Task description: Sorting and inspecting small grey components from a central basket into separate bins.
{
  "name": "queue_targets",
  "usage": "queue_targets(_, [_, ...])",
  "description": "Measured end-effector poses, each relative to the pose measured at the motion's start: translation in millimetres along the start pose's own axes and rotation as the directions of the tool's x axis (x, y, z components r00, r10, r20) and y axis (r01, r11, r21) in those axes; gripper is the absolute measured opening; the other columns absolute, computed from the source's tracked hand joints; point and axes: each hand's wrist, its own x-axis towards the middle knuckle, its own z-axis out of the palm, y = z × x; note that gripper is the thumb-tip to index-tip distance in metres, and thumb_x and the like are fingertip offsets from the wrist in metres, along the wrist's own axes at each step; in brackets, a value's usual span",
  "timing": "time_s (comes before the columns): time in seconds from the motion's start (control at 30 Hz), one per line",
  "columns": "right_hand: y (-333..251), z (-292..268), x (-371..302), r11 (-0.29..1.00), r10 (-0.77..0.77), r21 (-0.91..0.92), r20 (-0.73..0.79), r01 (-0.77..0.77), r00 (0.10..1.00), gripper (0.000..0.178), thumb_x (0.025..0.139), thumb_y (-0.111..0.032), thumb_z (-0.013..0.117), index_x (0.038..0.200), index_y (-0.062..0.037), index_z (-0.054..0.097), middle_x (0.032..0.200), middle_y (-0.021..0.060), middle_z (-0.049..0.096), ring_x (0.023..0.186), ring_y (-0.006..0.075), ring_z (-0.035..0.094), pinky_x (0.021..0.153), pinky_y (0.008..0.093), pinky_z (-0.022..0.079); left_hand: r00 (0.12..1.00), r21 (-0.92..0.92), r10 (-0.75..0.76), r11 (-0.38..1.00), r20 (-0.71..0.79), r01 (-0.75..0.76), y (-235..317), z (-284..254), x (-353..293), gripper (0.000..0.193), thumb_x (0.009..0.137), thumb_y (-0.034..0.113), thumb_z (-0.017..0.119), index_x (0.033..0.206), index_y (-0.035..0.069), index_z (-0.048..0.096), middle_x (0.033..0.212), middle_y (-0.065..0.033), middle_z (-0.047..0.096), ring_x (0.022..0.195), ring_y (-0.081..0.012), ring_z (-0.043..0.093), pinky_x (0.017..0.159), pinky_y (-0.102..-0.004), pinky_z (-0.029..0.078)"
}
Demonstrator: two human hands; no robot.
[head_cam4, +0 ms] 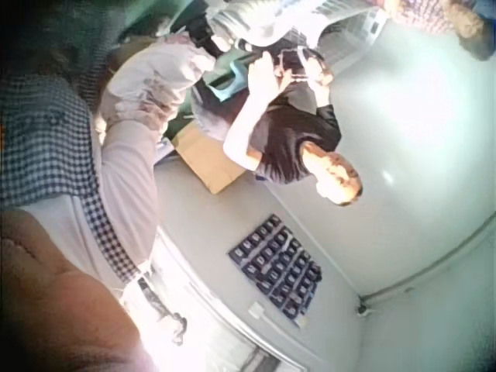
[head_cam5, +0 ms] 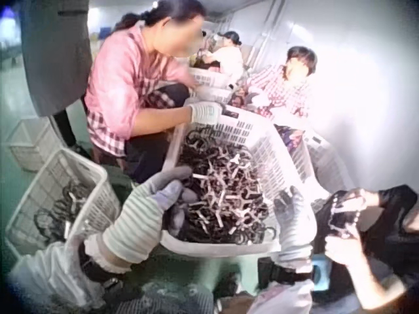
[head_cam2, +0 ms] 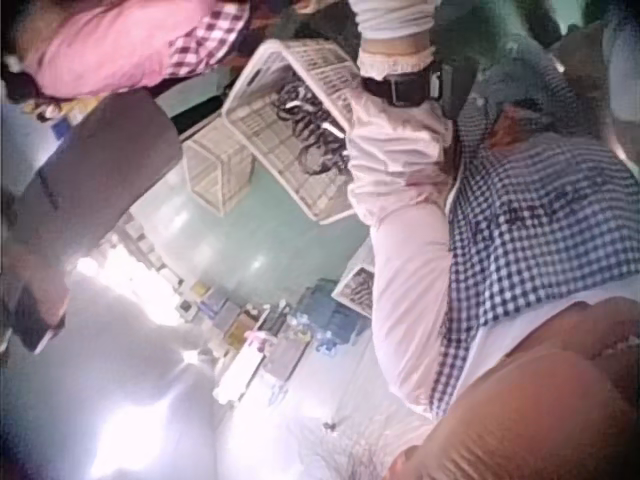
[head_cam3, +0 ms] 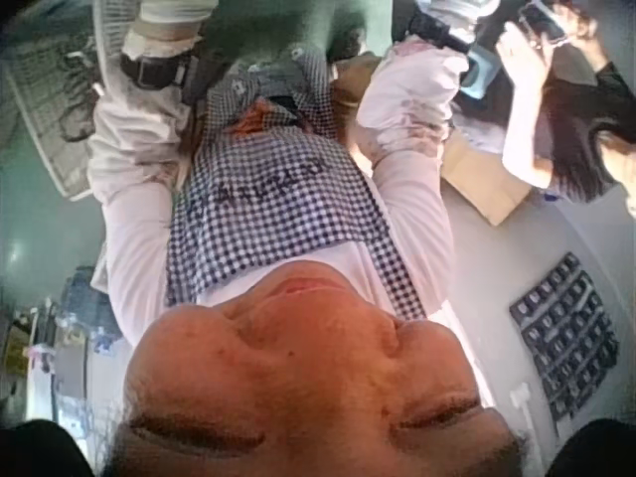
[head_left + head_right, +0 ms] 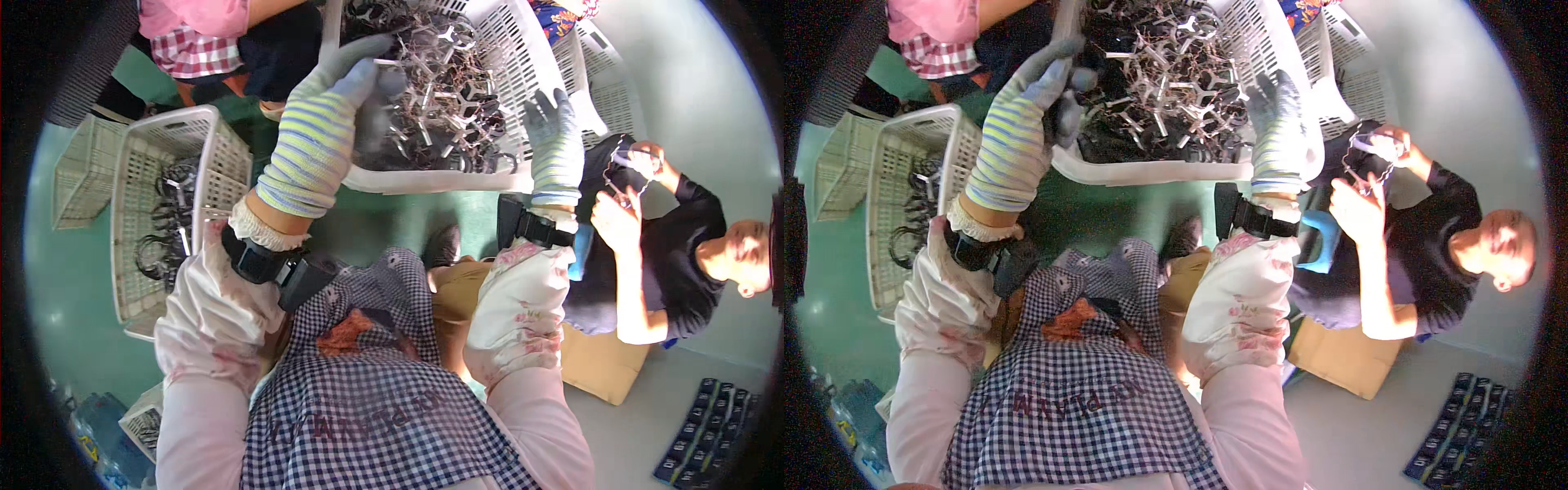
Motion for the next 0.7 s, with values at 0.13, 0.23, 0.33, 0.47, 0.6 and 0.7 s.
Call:
queue_targets(0.13, [18,-13,24,0.904,0.056,-0.428,0.089,-0.012,0.994,0.048,0.097,-0.034,0.055,0.129,0.0012,0.052,0.117,0.0172,0.062,0.104,0.0267,0.061,0.094,0.0355,0.048,0.998,-0.116,0.024,0.993,-0.058,-0.03,-10,-6,15,0.036,0.098,0.021,0.054,0.132,0.007,0.053,0.097,-0.0051,0.066,0.062,-0.0071,0.056,0.053,-0.021,0.044])
queue_targets(0.23, [47,15,65,0.554,0.194,-0.832,0.151,0.019,0.969,0.039,0.097,-0.03,0.051,0.124,-0.0037,0.06,0.11,0.0148,0.067,0.1,0.0268,0.062,0.09,0.0319,0.048,0.992,-0.164,0.071,0.982,-0.105,-0.088,-3,1,19,0.037,0.099,0.021,0.052,0.133,0.006,0.051,0.097,-0.0055,0.066,0.064,-0.0071,0.057,0.055,-0.0205,0.045])
queue_targets(0.33, [79,58,94,0.212,0.075,-0.931,0.319,0.298,0.945,0.038,0.092,-0.036,0.053,0.117,-0.0097,0.066,0.107,0.0172,0.068,0.1,0.0288,0.063,0.093,0.0338,0.046,0.984,-0.147,0.038,0.987,-0.176,-0.065,-2,2,22,0.037,0.099,0.02,0.051,0.134,0.006,0.05,0.098,-0.0057,0.066,0.065,-0.007,0.057,0.056,-0.0204,0.046])
queue_targets(0.47, [139,80,172,-0.19,0.254,-0.919,0.295,0.346,0.921,0.035,0.093,-0.034,0.05,0.116,-0.0127,0.067,0.114,0.0201,0.065,0.109,0.0347,0.061,0.096,0.0398,0.046,0.972,-0.103,-0.006,0.994,-0.236,-0.019,-2,2,26,0.038,0.1,0.02,0.05,0.135,0.006,0.048,0.098,-0.0059,0.066,0.066,-0.0068,0.057,0.058,-0.0204,0.047])
queue_targets(0.6, [222,71,235,-0.252,0.513,-0.834,0.314,0.49,0.799,0.049,0.091,-0.037,0.047,0.133,-0.0119,0.052,0.133,0.0242,0.053,0.121,0.0389,0.053,0.103,0.0454,0.042,0.96,-0.088,-0.03,0.996,-0.279,0.005,1,-1,33,0.038,0.101,0.02,0.048,0.136,0.005,0.046,0.098,-0.0062,0.066,0.067,-0.0062,0.058,0.059,-0.02,0.048])
queue_targets(0.7, [237,6,269,-0.152,0.607,-0.863,0.303,0.482,0.734,0.055,0.09,-0.038,0.05,0.138,-0.0104,0.047,0.135,0.024,0.05,0.123,0.0397,0.051,0.105,0.0436,0.041,0.977,-0.165,-0.048,0.986,-0.208,0.014,-6,8,40,0.038,0.101,0.019,0.047,0.136,0.004,0.047,0.097,-0.0065,0.065,0.066,-0.0067,0.058,0.059,-0.0202,0.049])
